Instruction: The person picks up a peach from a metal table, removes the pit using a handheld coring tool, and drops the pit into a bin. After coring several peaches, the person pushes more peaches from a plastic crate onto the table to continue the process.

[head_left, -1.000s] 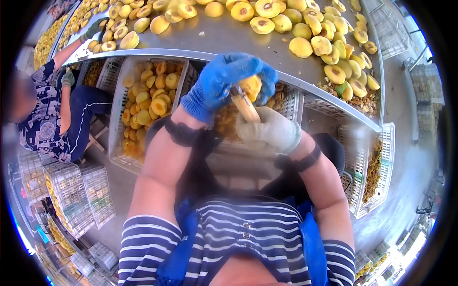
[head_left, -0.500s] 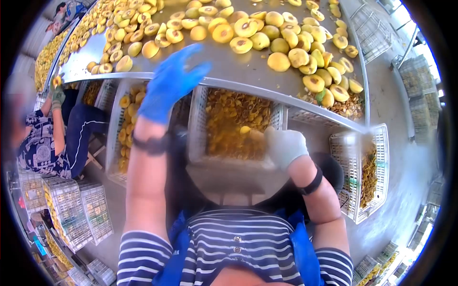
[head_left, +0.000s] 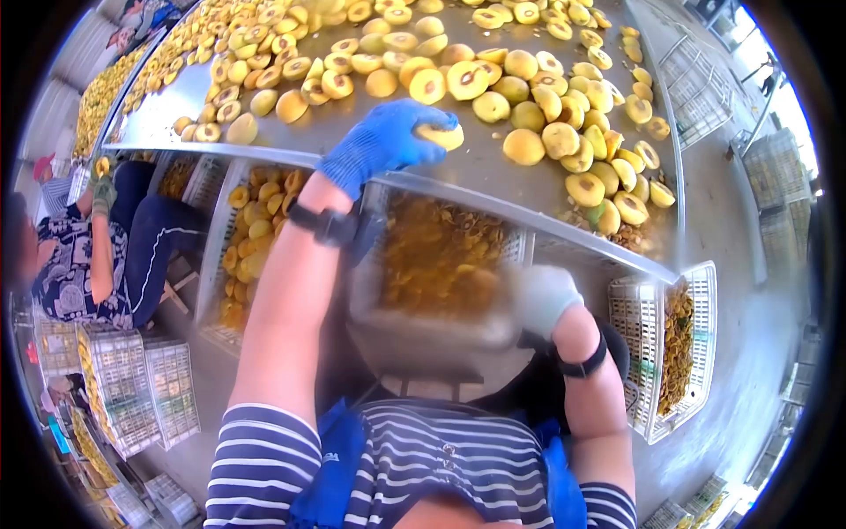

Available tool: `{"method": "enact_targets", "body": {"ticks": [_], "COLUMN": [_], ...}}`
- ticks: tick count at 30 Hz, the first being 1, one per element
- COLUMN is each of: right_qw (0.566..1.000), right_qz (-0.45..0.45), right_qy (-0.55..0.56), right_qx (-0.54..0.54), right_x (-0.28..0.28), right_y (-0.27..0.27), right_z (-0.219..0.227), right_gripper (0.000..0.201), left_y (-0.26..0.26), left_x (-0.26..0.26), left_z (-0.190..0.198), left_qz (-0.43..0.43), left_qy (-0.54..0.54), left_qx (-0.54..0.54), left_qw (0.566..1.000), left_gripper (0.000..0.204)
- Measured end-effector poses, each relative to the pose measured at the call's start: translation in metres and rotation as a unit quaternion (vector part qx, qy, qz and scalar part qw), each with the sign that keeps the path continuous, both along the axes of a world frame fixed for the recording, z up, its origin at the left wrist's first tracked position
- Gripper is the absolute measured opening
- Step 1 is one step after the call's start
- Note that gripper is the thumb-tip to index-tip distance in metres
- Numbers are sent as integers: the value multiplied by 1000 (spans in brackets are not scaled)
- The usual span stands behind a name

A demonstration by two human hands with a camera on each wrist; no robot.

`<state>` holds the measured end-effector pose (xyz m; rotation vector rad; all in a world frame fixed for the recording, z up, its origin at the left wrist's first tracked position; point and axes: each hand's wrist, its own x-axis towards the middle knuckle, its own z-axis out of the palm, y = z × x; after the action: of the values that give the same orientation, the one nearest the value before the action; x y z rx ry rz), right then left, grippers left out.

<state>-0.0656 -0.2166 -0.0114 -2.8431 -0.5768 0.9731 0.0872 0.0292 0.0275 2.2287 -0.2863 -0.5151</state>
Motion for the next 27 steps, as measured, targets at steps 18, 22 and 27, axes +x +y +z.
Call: {"method": "enact_targets", "body": {"ticks": [18, 22, 27], "right_qw": [836, 892, 912], "right_qz": [-271, -197, -209], "right_qy": [-85, -157, -149], "right_qx": [469, 376, 319], "right_x": [0, 0, 11], "right_y": [100, 83, 92], "right_z": [49, 31, 40], "right_gripper": [33, 32, 37], "left_y": [9, 19, 19], "left_x": [-119, -107, -101], "left_z": [1, -16, -27], "left_qz": [78, 60, 41], "left_qy": [-123, -111, -179], "left_qx": [-586, -582, -491], "left_qw": [797, 803, 852], "left_gripper": [55, 46, 45]}}
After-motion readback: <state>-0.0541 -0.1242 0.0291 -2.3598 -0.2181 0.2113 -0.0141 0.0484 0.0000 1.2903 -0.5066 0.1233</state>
